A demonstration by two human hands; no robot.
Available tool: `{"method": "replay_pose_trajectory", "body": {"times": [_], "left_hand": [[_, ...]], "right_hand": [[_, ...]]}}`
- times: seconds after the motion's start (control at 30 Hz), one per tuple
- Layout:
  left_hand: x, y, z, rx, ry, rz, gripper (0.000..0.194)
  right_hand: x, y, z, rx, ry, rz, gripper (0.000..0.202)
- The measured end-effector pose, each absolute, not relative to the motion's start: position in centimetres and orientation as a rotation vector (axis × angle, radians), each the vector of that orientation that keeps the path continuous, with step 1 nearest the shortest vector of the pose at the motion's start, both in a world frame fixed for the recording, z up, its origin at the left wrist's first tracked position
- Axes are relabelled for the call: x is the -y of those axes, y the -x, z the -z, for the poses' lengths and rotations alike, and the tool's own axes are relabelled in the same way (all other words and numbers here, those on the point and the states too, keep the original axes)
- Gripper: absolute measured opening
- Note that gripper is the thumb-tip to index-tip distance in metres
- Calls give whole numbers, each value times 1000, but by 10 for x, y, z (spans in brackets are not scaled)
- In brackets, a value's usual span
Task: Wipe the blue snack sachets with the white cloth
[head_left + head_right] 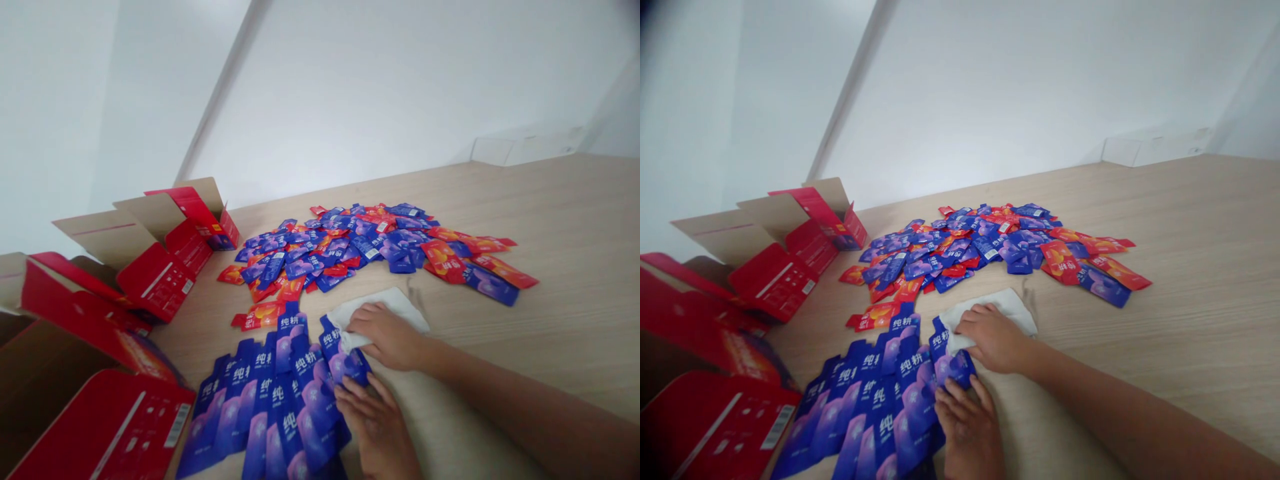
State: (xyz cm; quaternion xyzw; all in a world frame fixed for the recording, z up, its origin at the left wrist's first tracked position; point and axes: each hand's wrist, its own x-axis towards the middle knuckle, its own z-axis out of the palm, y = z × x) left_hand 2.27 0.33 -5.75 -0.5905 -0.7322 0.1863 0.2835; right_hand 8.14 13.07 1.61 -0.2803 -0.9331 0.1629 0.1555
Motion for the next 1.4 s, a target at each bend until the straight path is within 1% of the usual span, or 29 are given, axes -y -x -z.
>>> {"method": "replay_pose_trajectory", "body": {"times": [0.1,0.2,0.3,0.4,0.5,0.63,0.73,0.87,0.97,1.13,1.27,1.4], "left_hand": [[-3,-20,48,1925,1571,-497,39],[-1,-18,41,1826,1615,-464,38],[-1,-18,42,1862,1672,-440,35],[-2,-19,46,1942,1625,-442,36],[-2,-18,42,1875,1653,-394,39],[0,-17,35,1866,1635,-408,36],[0,-20,39,1894,1643,-467,34],[-1,-21,43,1894,1576,-484,36],[-1,-19,38,1829,1607,-452,37],[-1,-17,33,1847,1607,-398,35],[-1,-19,43,1932,1659,-414,33],[-2,-21,48,1967,1641,-424,34]], "right_hand": [[-129,-84,-17,2634,764,-443,34],[-119,-81,-17,2610,601,-479,38],[-114,-76,-16,2655,447,-550,34],[-119,-76,-14,2667,539,-572,35],[-125,-80,-14,2649,655,-568,40],[-121,-83,-13,2688,554,-587,39],[-114,-80,-12,2714,473,-618,37],[-117,-78,-14,2714,562,-640,39],[-122,-79,-17,2709,631,-642,42],[-115,-81,-19,2682,554,-689,38],[-107,-77,-19,2687,483,-736,37],[-109,-74,-19,2680,531,-727,36]]}}
